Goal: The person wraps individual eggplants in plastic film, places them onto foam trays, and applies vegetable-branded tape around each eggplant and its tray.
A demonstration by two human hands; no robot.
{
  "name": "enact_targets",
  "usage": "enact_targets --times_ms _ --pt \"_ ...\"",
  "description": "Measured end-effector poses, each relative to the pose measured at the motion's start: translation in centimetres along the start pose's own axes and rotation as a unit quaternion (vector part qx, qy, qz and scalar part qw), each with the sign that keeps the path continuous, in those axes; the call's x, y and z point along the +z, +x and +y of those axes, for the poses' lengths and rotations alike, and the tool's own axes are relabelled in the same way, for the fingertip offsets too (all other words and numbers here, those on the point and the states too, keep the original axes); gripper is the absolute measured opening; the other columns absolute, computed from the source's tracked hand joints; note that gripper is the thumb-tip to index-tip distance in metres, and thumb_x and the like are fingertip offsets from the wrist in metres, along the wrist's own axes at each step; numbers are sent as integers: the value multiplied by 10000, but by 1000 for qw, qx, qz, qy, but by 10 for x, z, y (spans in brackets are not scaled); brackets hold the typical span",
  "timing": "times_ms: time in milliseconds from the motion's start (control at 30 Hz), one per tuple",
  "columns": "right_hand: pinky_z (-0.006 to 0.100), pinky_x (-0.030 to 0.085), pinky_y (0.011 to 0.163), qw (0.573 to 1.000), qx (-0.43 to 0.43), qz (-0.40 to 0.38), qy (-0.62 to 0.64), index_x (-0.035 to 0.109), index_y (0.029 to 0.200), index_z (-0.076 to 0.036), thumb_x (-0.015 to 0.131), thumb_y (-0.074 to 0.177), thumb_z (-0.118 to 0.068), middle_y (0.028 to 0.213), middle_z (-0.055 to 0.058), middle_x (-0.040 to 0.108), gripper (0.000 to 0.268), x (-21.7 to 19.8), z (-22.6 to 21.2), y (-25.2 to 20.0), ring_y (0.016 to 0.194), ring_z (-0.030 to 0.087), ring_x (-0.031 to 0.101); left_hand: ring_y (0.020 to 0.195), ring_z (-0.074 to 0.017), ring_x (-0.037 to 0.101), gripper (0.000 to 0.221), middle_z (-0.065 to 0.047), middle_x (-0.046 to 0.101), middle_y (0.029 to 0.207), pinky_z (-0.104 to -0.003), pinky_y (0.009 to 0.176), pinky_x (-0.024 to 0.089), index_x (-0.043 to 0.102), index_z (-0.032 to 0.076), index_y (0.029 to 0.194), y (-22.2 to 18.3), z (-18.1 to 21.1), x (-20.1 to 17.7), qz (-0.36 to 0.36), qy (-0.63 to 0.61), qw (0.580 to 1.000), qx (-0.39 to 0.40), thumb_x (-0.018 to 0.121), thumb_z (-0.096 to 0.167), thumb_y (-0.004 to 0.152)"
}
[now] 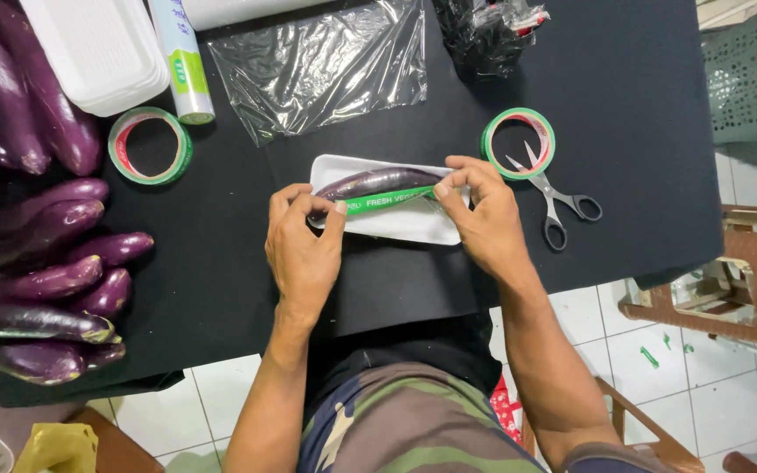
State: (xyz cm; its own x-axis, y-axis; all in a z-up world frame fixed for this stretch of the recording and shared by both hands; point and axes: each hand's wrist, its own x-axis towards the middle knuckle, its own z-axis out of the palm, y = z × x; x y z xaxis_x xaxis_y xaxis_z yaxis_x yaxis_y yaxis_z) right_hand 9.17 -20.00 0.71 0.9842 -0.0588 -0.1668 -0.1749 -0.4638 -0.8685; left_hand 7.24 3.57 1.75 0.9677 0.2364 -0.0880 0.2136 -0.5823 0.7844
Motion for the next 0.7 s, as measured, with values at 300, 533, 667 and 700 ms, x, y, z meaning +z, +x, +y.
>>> enact_targets --times_ms 300,533,667,700 --pt "523 528 898 983 0 -56 -174 762 841 -127 774 913 -207 1140 87 722 108 -15 -40 23 1081 366 698 820 -240 650 186 -3 603 810 -383 805 508 695 169 782 6 -16 20 90 -56 994 -24 795 270 901" --pt "497 537 852 980 43 -38 -189 735 770 -159 777 904 -261 1052 24 720 173 -3 -36 21 1043 306 700 794 -239 632 197 -6 608 759 -369 744 502 703 169 755 18 -21 25 81 -20 996 -28 814 275 878" --pt "507 534 841 980 52 -33 -188 710 763 -155 772 912 -279 1047 36 711 203 0 -37 22 1031 335 692 813 -223 619 191 6 601 765 -372 750 486 700 172 749 18 -17 25 82 -2 996 -35 817 275 859" --pt "506 534 832 980 56 -32 -187 708 764 -146 756 918 -255 1038 51 704 195 0 -40 22 1017 348 689 816 -224 615 189 2 598 767 -374 758 480 703 168 750 17 -16 24 84 -3 996 -33 821 270 858"
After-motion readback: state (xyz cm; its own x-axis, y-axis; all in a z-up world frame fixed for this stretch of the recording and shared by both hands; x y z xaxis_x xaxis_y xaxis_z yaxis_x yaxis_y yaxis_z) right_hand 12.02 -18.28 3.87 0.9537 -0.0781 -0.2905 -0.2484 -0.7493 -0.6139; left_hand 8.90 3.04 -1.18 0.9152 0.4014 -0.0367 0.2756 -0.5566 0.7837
